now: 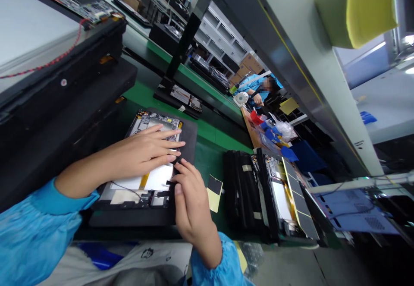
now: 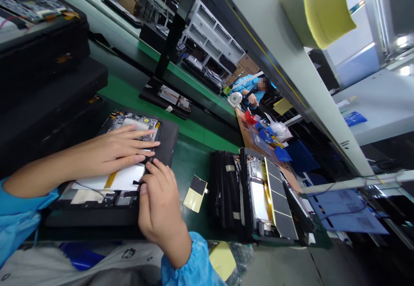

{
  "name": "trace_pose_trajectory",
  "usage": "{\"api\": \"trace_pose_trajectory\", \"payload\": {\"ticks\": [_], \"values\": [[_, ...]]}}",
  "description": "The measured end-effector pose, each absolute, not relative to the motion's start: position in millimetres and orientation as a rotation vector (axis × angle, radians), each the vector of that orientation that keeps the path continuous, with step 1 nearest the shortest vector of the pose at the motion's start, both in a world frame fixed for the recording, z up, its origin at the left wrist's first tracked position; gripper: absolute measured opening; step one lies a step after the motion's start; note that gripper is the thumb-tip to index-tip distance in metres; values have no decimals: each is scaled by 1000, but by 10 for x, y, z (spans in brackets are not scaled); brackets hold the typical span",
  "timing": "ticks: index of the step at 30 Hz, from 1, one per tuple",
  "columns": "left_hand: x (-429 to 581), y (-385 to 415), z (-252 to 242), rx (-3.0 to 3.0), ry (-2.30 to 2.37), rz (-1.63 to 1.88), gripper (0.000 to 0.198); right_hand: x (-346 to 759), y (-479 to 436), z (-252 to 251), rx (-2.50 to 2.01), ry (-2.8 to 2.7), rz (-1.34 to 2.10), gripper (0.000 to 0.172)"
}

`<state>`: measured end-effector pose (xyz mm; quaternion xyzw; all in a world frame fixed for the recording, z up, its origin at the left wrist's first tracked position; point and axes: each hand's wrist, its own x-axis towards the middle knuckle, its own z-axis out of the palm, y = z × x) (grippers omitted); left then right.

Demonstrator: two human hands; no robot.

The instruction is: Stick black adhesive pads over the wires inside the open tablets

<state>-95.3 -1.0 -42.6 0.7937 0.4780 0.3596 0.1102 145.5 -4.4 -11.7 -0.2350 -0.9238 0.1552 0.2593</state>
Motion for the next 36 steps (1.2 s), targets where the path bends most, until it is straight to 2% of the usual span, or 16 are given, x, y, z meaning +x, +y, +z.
{"api": "trace_pose_trajectory", "payload": {"ticks": [7,17,21,26,36], "values": [[-978,31,-418,2330,1372,916,49,1429,-2,-89,-596,-2465,454,26],[-975,69,-462,2281,1405,964,50,1461,126,-13,-644,-2328,617,27],[-967,68,-447,2248,1425,936,54,1414,292,1,-702,-2224,296,26],[-951,57,-419,2208,1473,924,60,1265,373,-11,-560,-2304,-78,24],[-943,68,-364,2150,1498,876,61,1140,473,-45,-389,-2344,-228,21]]}}
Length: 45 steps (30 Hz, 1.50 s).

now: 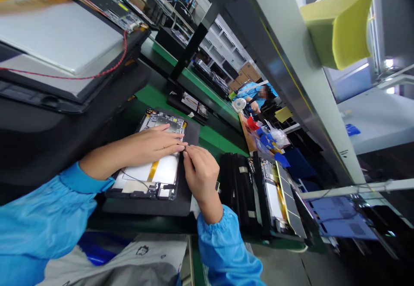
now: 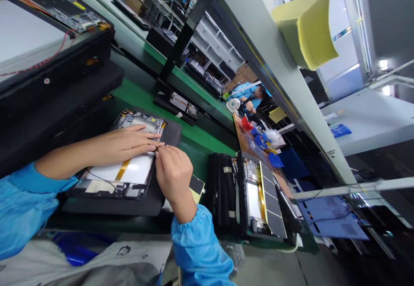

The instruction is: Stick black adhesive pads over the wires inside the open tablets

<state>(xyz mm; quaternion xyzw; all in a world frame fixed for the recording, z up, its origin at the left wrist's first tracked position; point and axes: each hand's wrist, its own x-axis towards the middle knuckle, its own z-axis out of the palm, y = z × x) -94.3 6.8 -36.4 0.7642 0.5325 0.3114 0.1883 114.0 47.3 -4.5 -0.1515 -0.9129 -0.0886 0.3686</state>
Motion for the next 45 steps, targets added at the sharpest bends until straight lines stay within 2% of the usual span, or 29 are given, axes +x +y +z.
{"api": "trace_pose_trajectory", "payload": {"ticks": [6,17,22,26,28,31,35,37,39,41,43,45], "values": [[-942,56,-313,2092,1514,815,57,1218,410,-52,-333,-2403,-156,19],[-916,30,-219,1957,1599,774,64,1293,347,1,-312,-2533,-154,19],[-920,34,-220,1989,1574,792,64,1368,202,44,-427,-2690,10,31],[-935,46,-232,1992,1586,774,66,1499,-41,51,-580,-2828,152,60],[-940,47,-254,2009,1557,793,65,1551,-114,30,-592,-2812,189,62],[-939,45,-304,1998,1521,860,65,1531,-96,-3,-654,-2722,255,55],[-935,65,-327,1962,1526,935,65,1434,-25,0,-740,-2722,343,67],[-940,60,-296,1957,1526,975,65,1470,-53,2,-707,-2706,460,63],[-941,-21,-257,1946,1548,1040,68,1565,-96,-35,-720,-2555,620,43],[-922,-232,-258,1890,1635,1154,73,1662,-100,-134,-839,-2297,764,35],[-868,-569,-345,1713,1822,1302,75,1700,-49,-283,-991,-2067,905,42],[-773,-955,-520,1293,2075,1399,70,1657,23,-446,-1065,-1897,1063,63]]}}
